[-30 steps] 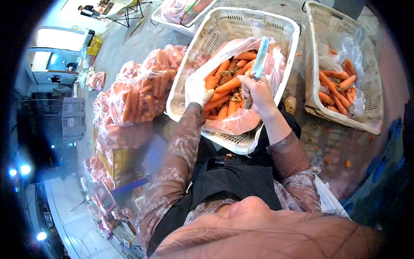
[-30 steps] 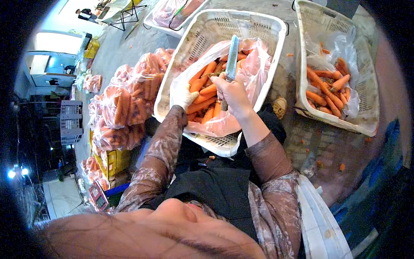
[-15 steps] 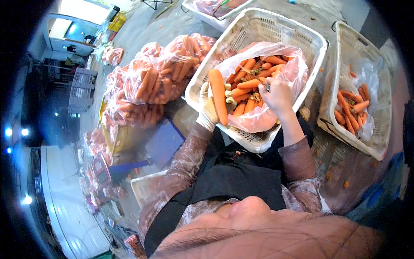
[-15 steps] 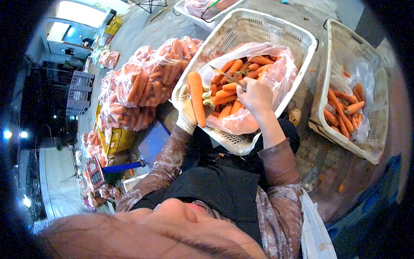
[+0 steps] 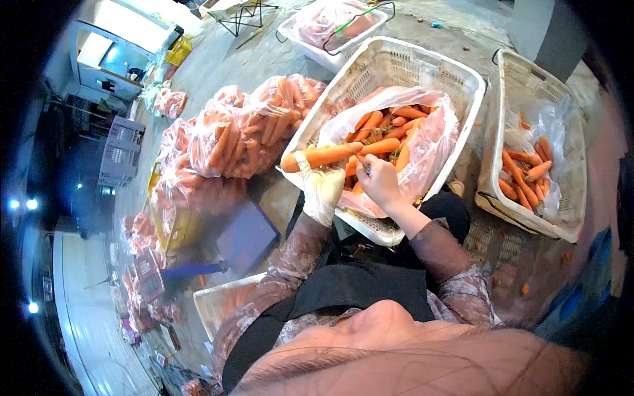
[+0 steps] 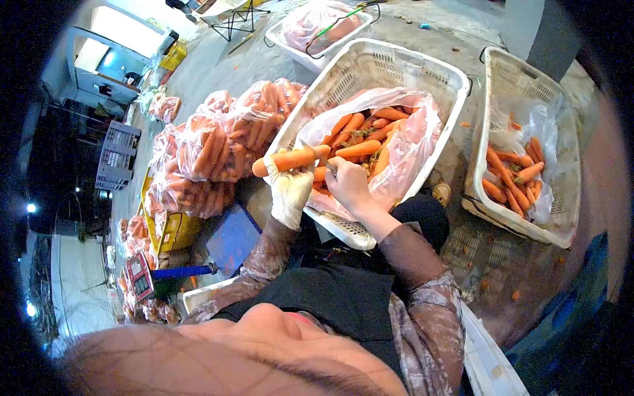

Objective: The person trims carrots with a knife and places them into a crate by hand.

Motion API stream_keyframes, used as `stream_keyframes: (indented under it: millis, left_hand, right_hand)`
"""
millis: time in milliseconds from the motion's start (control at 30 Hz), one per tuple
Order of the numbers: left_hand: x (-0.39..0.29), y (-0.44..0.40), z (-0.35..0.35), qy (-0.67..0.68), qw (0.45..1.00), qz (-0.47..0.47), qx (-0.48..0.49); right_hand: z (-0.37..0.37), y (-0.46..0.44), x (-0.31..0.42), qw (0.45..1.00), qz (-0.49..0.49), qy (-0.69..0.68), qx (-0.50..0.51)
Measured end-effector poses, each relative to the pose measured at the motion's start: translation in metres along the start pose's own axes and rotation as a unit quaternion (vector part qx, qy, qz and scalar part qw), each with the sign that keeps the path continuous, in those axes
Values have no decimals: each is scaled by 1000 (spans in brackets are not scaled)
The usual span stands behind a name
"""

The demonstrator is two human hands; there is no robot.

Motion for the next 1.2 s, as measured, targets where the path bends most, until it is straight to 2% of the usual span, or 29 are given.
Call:
stream_keyframes:
  millis: [33, 67, 133, 167, 200, 233, 267, 300, 333, 400, 467, 500, 533, 567, 600, 667, 733, 800, 833, 867, 900, 933, 967, 1000, 1033, 1067, 1100, 1133, 1200]
  left_hand:
    - [0, 2, 3, -6, 999, 14, 41]
    - [-3, 4, 9, -7, 999, 16, 35]
    - [-9, 5, 14, -18, 1000, 10, 2]
    - [-11, 7, 17, -27, 999, -2, -28]
    - [-9, 15, 15, -76, 997, 9, 18]
    - [-6, 27, 17, -44, 993, 79, 78]
    - [-6, 40, 19, -15, 980, 148, 131]
    - [0, 55, 11, -158, 977, 59, 133]
    - [-3, 68, -1, -246, 954, 53, 166]
    - [-53, 82, 5, -433, 899, -69, 15]
    - [-130, 95, 10, -593, 804, -2, 48]
    - [-157, 121, -1, -689, 721, 6, -67]
    - [-202, 139, 12, -817, 563, 3, -124]
    - [-251, 158, 35, -905, 384, 45, -177]
    - [-274, 181, 33, -981, 112, 93, -128]
    - [-275, 214, 37, -973, -105, 176, -109]
    - [-261, 196, 38, -971, -36, 229, -59]
    - [-212, 149, 30, -972, 192, 132, -3]
    - [-163, 121, 13, -962, 248, 63, 90]
    - [-132, 89, 21, -920, 361, 17, 152]
    - [-93, 59, 17, -913, 380, 24, 150]
    - [-53, 36, 11, -904, 330, -115, 248]
    - [-16, 6, 8, -883, 233, -245, 325]
    - [15, -18, 8, -896, 178, -262, 313]
    - [41, -43, 11, -917, 119, -237, 297]
    - [57, -75, 31, -917, 30, -251, 308]
    - [69, -101, 55, -923, -82, -258, 272]
    - [77, -120, 70, -938, -132, -216, 238]
    - [81, -143, 79, -957, -121, -174, 200]
  right_hand:
    - [-9, -2, -9, 998, -52, 26, 33]
    - [-16, -2, -19, 991, -107, 50, 68]
    - [-19, -4, -29, 983, -136, 69, 106]
    - [-27, -1, -39, 972, -160, 68, 159]
    - [-35, 2, -44, 958, -183, 63, 211]
    - [-33, 5, -38, 908, -327, -2, 261]
    - [-29, 4, -28, 903, -309, 55, 293]
    - [-35, 7, -32, 906, -305, 36, 292]
    - [-34, 5, -35, 910, -295, 27, 290]
    - [-25, 5, -36, 907, -324, 14, 270]
    - [-7, 3, -29, 928, -301, -151, 159]
    - [5, 4, -30, 929, -295, -192, 117]
    - [18, 3, -32, 925, -289, -234, 74]
    - [29, 0, -31, 918, -282, -278, 31]
    - [41, -2, -28, 905, -277, -322, -13]
    - [59, -14, -8, 883, -277, -377, -43]
    - [61, -24, -9, 875, -236, -421, -47]
    - [63, -29, -5, 873, -230, -427, -53]
    - [64, -31, -5, 875, -218, -427, -61]
    - [65, -32, -8, 876, -219, -425, -60]
    - [69, -31, -13, 866, -229, -436, -88]
    - [73, -30, -18, 855, -239, -445, -118]
    - [77, -29, -22, 848, -239, -454, -132]
    - [80, -29, -24, 850, -238, -450, -138]
    - [83, -28, -24, 843, -245, -452, -157]
    - [86, -29, -25, 837, -250, -454, -176]
    - [89, -30, -26, 830, -254, -456, -195]
    - [91, -31, -27, 832, -250, -452, -204]
    - [91, -32, -30, 833, -250, -449, -207]
Point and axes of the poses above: each hand's wrist, its own y-axis away from the middle knuckle, its own z-axis out of the back of the hand, x = y × z, the point moved 2 cm from there along -y, towards the middle knuckle, and after that the axes turned 2 degrees about z, right-handed, at the moved point
